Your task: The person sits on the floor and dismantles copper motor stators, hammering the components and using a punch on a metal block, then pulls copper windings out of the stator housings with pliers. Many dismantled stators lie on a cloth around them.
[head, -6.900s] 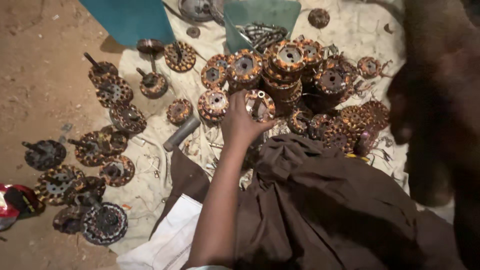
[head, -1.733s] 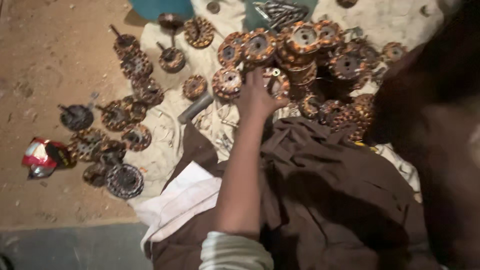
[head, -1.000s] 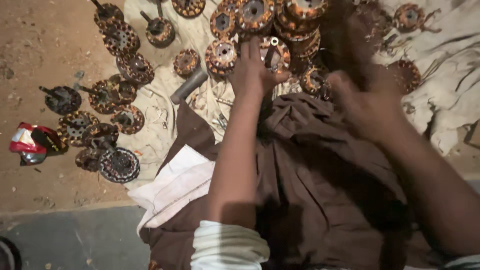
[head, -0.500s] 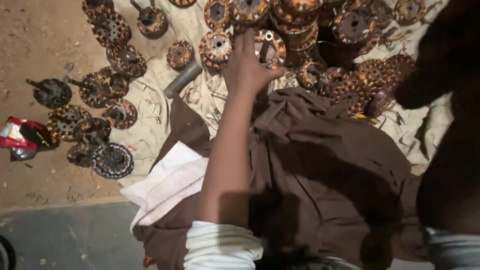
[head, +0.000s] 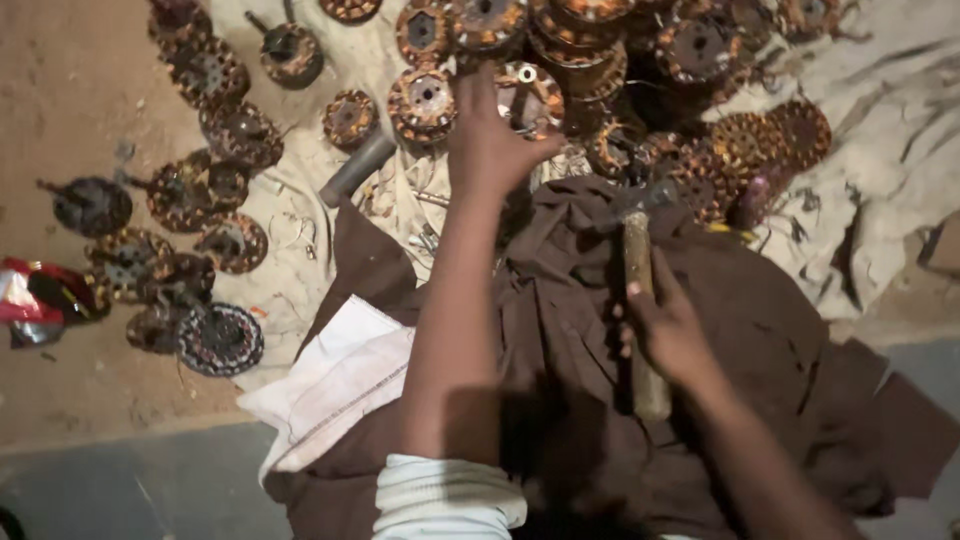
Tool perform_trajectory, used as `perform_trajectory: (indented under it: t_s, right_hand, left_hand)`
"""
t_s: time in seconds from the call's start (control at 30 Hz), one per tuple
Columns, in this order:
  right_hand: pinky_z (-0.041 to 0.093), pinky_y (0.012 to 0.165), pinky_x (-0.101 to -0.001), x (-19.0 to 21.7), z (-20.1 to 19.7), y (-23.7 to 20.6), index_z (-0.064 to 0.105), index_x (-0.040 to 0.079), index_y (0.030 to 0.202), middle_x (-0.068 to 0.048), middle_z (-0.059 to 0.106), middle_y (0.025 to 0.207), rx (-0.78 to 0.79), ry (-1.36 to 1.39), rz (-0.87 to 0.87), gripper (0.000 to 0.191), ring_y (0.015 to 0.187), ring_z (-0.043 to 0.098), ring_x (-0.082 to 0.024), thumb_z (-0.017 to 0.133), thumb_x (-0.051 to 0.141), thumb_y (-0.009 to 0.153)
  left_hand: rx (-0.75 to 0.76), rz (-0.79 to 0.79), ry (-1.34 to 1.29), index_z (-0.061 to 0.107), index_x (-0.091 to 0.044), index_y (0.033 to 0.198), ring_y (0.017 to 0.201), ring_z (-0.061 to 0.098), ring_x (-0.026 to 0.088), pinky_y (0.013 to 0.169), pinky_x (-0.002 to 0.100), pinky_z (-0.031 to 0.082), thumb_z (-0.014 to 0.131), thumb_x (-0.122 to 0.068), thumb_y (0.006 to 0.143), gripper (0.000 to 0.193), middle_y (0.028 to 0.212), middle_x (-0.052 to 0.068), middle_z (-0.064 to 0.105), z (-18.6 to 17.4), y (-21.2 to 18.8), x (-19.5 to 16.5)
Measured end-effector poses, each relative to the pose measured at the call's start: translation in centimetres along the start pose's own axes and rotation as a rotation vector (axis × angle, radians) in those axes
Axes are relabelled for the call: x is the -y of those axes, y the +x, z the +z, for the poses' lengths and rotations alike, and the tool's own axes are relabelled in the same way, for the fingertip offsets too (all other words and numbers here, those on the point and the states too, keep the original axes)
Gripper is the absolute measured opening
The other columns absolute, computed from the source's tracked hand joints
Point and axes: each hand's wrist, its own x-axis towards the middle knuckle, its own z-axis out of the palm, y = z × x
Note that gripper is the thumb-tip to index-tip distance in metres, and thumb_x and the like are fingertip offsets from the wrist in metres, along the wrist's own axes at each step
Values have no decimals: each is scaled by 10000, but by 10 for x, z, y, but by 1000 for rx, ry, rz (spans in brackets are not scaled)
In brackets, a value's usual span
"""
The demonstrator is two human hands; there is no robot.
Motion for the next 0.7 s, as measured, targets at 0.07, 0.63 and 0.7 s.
perform_trajectory:
  t_s: [0.07,0.63,0.7]
  right_hand:
    - [516,526,-407,-11,-1,8,110,276,1690,-158,639,863,9,1,87,841,580,549,-253,554,257,976]
    - [459,1076,-505,-8,-98,-17,730,111,1093,-78,710,1245,-383,-1213,-873,279,1301,606,-332,716,340,935]
    - [472,940,-465,-11,-99,-21,688,73,986,-139,685,1059,-426,-1270,-740,278,1081,615,-350,716,345,1034]
  left_hand:
    - [-55,76,-13,421,-60,1459,1219,608,364,952,462,565,999,-416,563,1125,1398,169,511,6,-4,8]
    - [-436,-382,-2059,433,-272,1484,1420,524,336,1160,842,282,775,-611,722,902,1392,105,603,-97,-134,62]
    - [-489,-467,-2161,437,-244,1521,1445,528,372,1223,799,296,769,-616,746,921,1421,131,610,-102,-130,54]
